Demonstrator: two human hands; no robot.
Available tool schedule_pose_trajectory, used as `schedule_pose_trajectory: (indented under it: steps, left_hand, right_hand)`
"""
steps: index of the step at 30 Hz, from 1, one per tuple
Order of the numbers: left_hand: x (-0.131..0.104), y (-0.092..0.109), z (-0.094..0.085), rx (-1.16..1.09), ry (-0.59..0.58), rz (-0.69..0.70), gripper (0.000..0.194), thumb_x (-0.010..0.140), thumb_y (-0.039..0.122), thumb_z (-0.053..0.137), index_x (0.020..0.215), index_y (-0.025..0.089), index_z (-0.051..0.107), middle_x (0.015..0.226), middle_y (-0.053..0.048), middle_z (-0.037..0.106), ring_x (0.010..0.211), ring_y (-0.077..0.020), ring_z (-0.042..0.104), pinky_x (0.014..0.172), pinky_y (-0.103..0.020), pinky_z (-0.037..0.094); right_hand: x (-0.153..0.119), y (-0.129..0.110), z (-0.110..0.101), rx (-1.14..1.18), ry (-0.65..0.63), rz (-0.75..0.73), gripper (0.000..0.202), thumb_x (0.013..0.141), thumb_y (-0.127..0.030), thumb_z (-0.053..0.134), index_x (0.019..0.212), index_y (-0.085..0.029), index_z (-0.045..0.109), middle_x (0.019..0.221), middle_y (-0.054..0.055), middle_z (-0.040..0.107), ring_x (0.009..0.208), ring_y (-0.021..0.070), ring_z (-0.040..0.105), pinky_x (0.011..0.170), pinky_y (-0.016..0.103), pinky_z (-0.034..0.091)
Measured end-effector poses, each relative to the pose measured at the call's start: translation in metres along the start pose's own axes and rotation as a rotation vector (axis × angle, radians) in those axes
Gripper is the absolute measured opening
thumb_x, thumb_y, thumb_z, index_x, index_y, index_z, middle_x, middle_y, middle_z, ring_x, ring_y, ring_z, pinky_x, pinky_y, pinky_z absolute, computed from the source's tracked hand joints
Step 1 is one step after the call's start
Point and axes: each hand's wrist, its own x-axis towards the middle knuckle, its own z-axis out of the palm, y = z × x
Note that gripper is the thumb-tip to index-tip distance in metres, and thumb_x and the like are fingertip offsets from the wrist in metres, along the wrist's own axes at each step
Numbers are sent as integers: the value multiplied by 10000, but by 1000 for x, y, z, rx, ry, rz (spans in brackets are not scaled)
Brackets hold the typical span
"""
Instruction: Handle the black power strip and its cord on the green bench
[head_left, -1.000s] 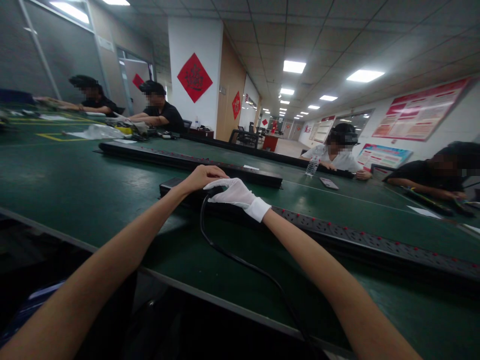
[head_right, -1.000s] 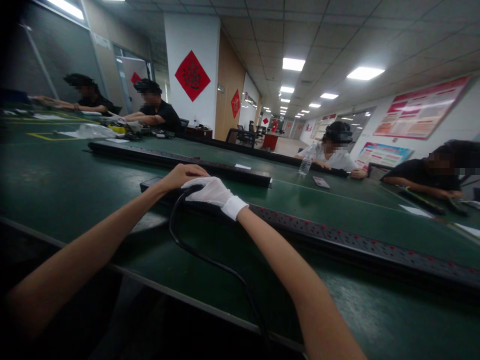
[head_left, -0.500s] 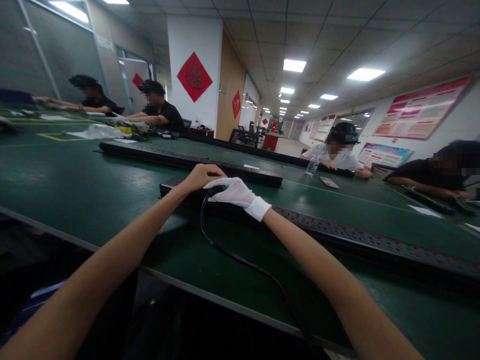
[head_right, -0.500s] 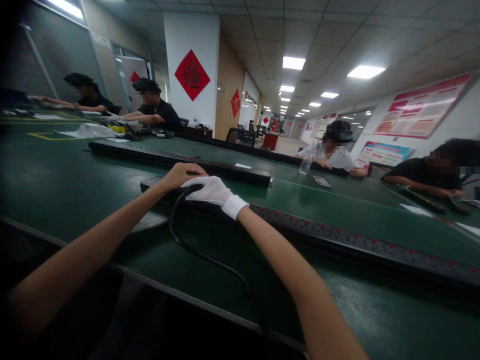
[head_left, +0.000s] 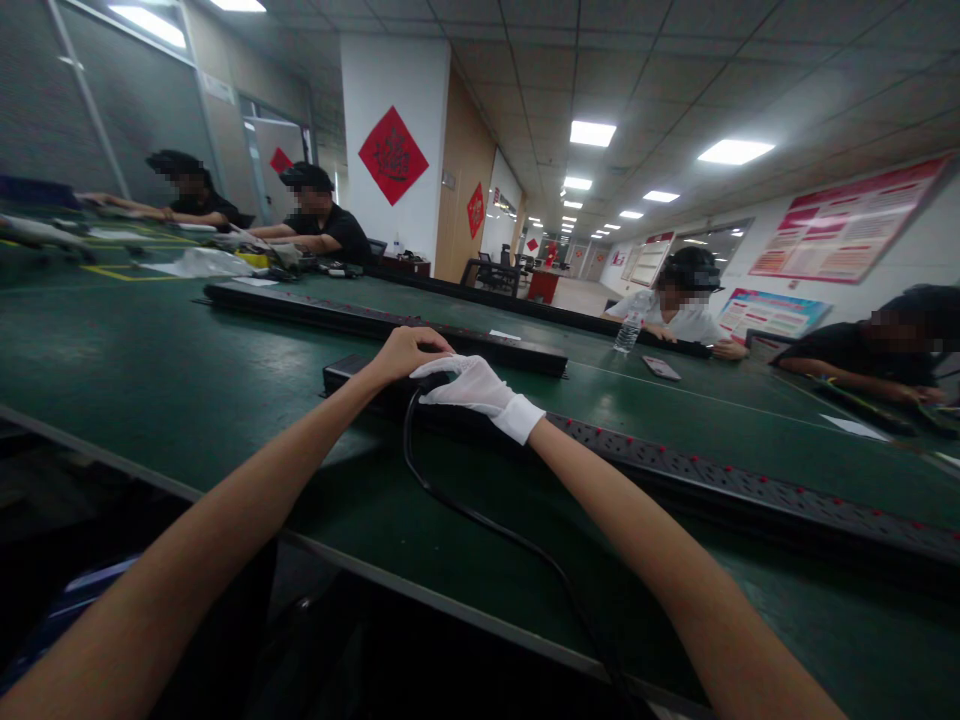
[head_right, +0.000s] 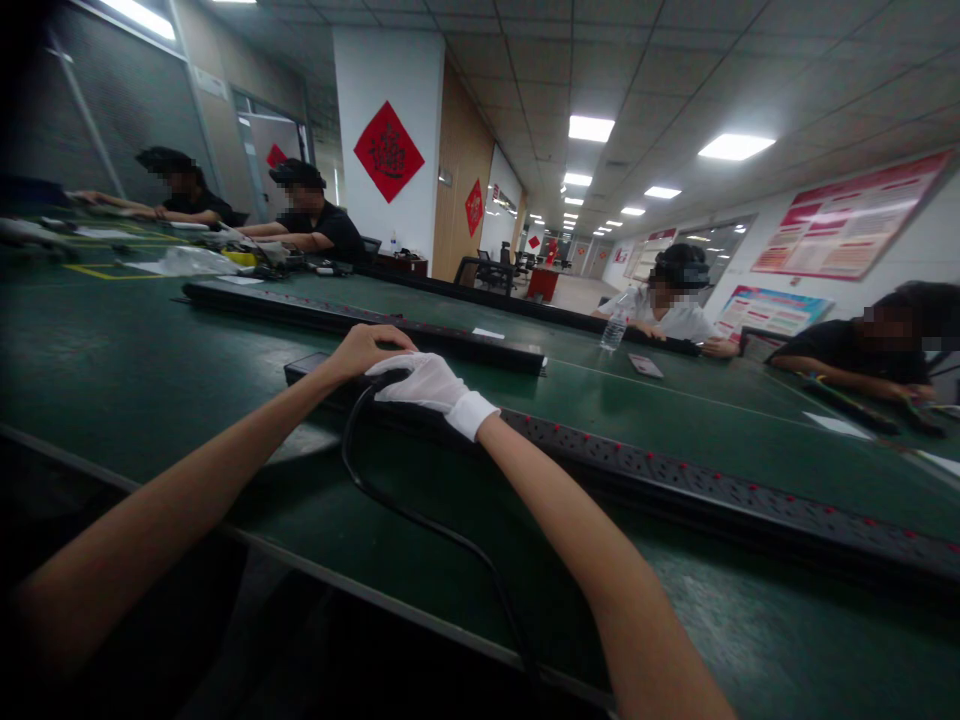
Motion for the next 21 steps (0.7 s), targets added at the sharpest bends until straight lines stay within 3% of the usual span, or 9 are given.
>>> schedule_pose_trajectory:
  steps: [8,17,21]
  left_hand:
    - [1,-3,0,-100,-112,47,255,698,377,598,814,168,685,853,-51,667,814,-192,603,765,-293,460]
    - [1,-3,1,-15,-23,11,225,659,380,633,720,169,684,796,-44,670,766,-187,606,744,-290,457]
    - [2,-5,0,-119,-90,36,228,673,371,625,753,164,681,834,-52,666,812,-193,603,782,-310,454]
  right_hand:
    - [0,-2,0,3,-15,23,327,633,-126,629,955,-183,641,957,12,640,902,142,583,902,318,417]
    - [1,4,0,7,-27,0,325,651,-135,617,973,-168,634,967,28,638,891,140,587,897,304,420]
    - [0,1,0,12,-26,21,323,649,-131,617,969,-174,634,965,22,638,896,136,585,901,305,415]
